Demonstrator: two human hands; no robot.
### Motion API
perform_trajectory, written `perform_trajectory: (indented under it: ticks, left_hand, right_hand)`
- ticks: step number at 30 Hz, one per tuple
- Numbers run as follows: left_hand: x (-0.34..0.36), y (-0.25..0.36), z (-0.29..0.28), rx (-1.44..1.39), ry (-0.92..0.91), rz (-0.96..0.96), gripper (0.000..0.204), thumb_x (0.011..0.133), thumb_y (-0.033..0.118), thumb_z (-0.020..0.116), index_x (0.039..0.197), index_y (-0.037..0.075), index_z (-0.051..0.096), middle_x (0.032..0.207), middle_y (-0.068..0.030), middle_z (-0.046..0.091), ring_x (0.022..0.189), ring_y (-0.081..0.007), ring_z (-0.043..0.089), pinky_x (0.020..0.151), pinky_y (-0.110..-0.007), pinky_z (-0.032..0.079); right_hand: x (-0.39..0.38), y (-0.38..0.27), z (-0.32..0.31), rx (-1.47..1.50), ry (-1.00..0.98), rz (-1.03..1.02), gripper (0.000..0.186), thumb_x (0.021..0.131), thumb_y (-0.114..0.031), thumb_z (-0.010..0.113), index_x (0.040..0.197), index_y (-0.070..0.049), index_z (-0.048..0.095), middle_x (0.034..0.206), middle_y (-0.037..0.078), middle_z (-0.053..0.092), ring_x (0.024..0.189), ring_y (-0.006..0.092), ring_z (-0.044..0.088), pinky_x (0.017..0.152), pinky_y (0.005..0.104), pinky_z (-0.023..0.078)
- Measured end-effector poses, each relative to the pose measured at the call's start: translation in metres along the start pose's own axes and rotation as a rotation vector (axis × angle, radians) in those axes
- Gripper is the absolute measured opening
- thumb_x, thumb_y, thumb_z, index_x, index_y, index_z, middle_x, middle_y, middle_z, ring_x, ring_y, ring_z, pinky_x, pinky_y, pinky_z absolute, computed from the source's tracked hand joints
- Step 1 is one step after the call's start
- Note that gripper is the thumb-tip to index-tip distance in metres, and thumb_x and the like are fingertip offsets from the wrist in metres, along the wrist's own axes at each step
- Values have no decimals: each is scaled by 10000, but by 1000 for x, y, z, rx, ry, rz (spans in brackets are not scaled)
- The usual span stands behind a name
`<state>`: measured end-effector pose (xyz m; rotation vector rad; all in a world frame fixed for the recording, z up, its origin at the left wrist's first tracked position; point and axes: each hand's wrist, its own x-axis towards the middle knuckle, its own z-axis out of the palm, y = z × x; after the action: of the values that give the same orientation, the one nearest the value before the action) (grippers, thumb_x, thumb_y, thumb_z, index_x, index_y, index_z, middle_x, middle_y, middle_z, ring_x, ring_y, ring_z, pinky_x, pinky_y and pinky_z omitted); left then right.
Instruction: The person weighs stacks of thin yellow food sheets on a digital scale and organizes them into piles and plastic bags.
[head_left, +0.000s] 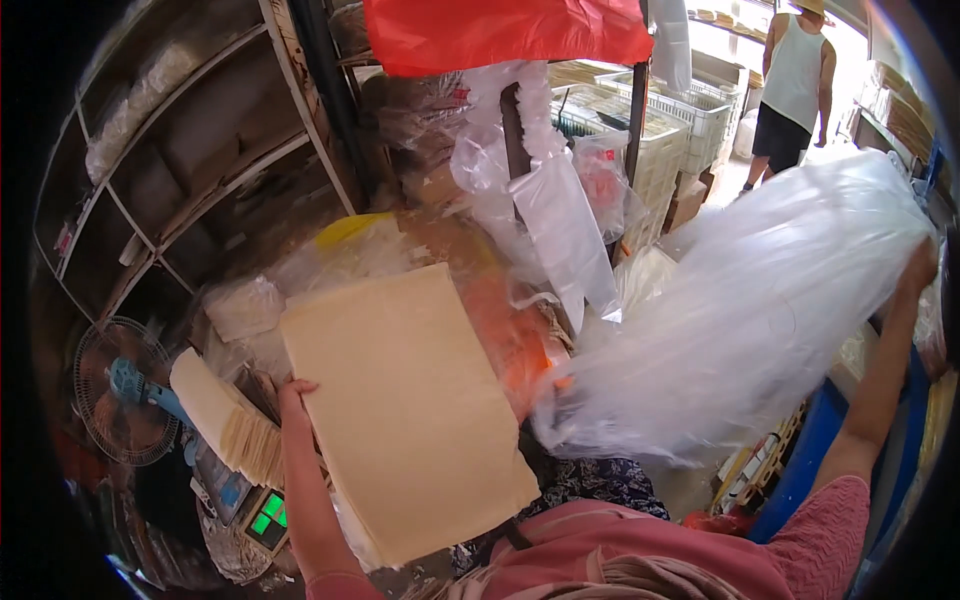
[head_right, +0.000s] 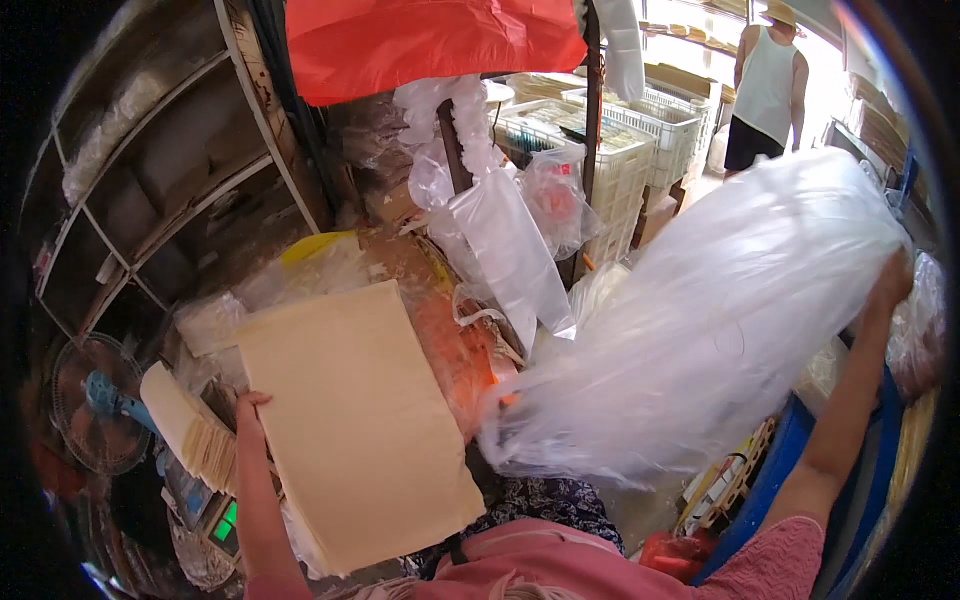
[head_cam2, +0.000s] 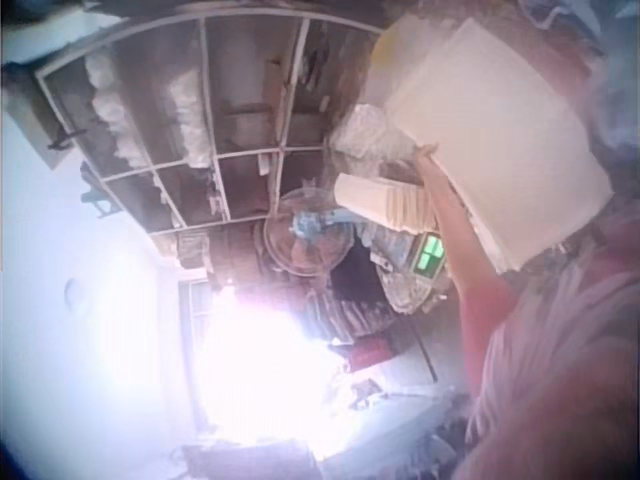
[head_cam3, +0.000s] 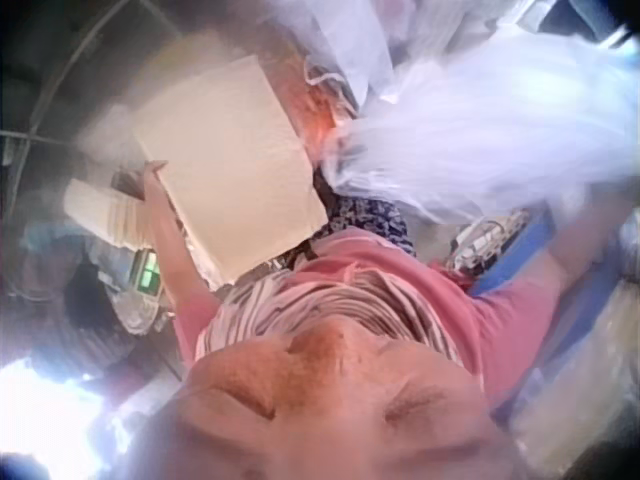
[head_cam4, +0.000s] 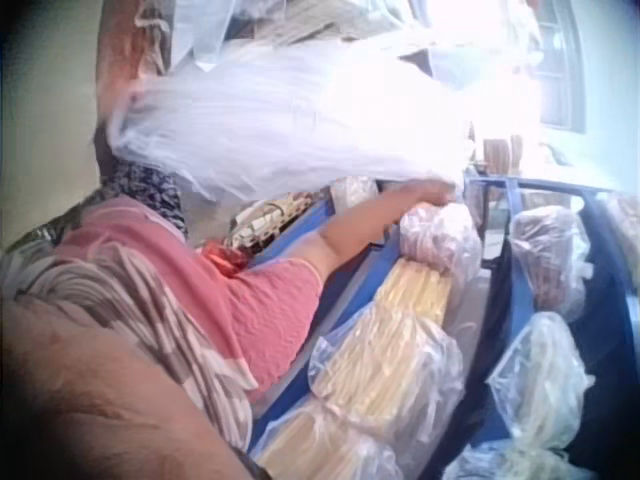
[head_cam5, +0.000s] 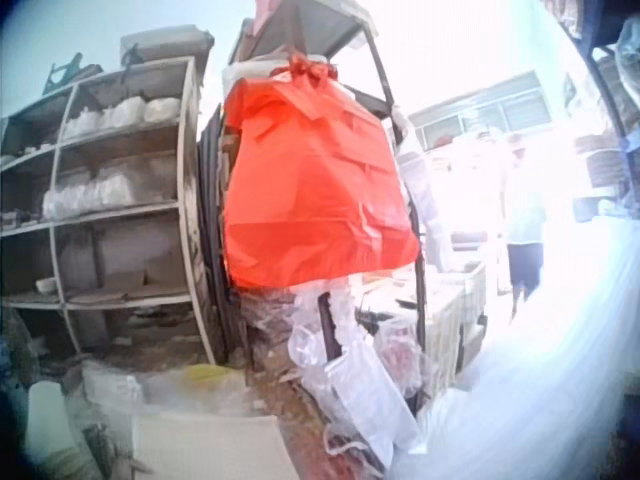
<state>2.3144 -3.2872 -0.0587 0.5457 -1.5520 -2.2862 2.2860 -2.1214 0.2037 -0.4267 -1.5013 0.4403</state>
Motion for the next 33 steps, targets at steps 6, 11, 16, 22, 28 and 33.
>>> perform_trajectory:
  ticks: [6, 11, 16, 22, 28, 33]
  left_hand:
    - [9, -5, 60, 1144, 234, 666, 412, 711, -7, 589, 1121, 0, 555, 1086, -133, 609, 1004, -254, 579, 908, -347, 448]
    - [-138, -73, 250, 797, -995, -269, 530, 803, 201, 673, 1262, 12, 489, 1191, -97, 555, 1099, -196, 512, 958, -329, 400]
    - [-207, -197, 272, 1054, -1474, 279, 1145, 632, 375, 809, 1460, 63, 84, 1481, -261, 148, 1375, -386, 164, 1114, -402, 189]
    - [-231, -199, 325, 541, -1316, 80, 819, 686, 174, 784, 1364, 40, 344, 1285, -152, 475, 1160, -201, 470, 984, -323, 378]
    - [-177, -159, 343, 420, -827, -69, 366, 762, 175, 705, 1075, 23, 591, 944, -63, 650, 844, -151, 597, 777, -295, 489]
    - [-155, -121, 373, -423, -662, -602, 333, 830, 185, 642, 1108, 20, 565, 1000, -70, 626, 910, -165, 595, 796, -302, 498]
  right_hand:
    - [-127, -31, 0, -794, -952, -486, 286, 915, -217, 488, 1092, -5, 558, 1029, 145, 571, 913, 257, 539, 794, 352, 433]
    - [-450, -118, 5, -246, -1945, 409, 513, 847, -450, 571, 1193, -74, 521, 1060, 118, 555, 777, 251, 562, 771, 405, 485]
    - [-582, -257, -105, -7, -2459, -176, 999, 659, -495, 751, 1368, 20, 271, 1324, 261, 396, 1203, 350, 429, 977, 419, 374]
    - [-497, -304, -72, 463, -2323, 556, 317, 712, -154, 703, 983, 2, 651, 859, 73, 669, 810, 164, 607, 767, 320, 478]
    - [-385, -329, -34, 730, -1884, 223, 878, 677, -295, 814, 1368, -19, 347, 1276, 120, 501, 1098, 212, 518, 965, 336, 400]
    - [-417, -311, -39, 654, -1806, 2, 990, 678, -321, 804, 1431, -45, 224, 1419, 164, 353, 1262, 286, 389, 1066, 362, 298]
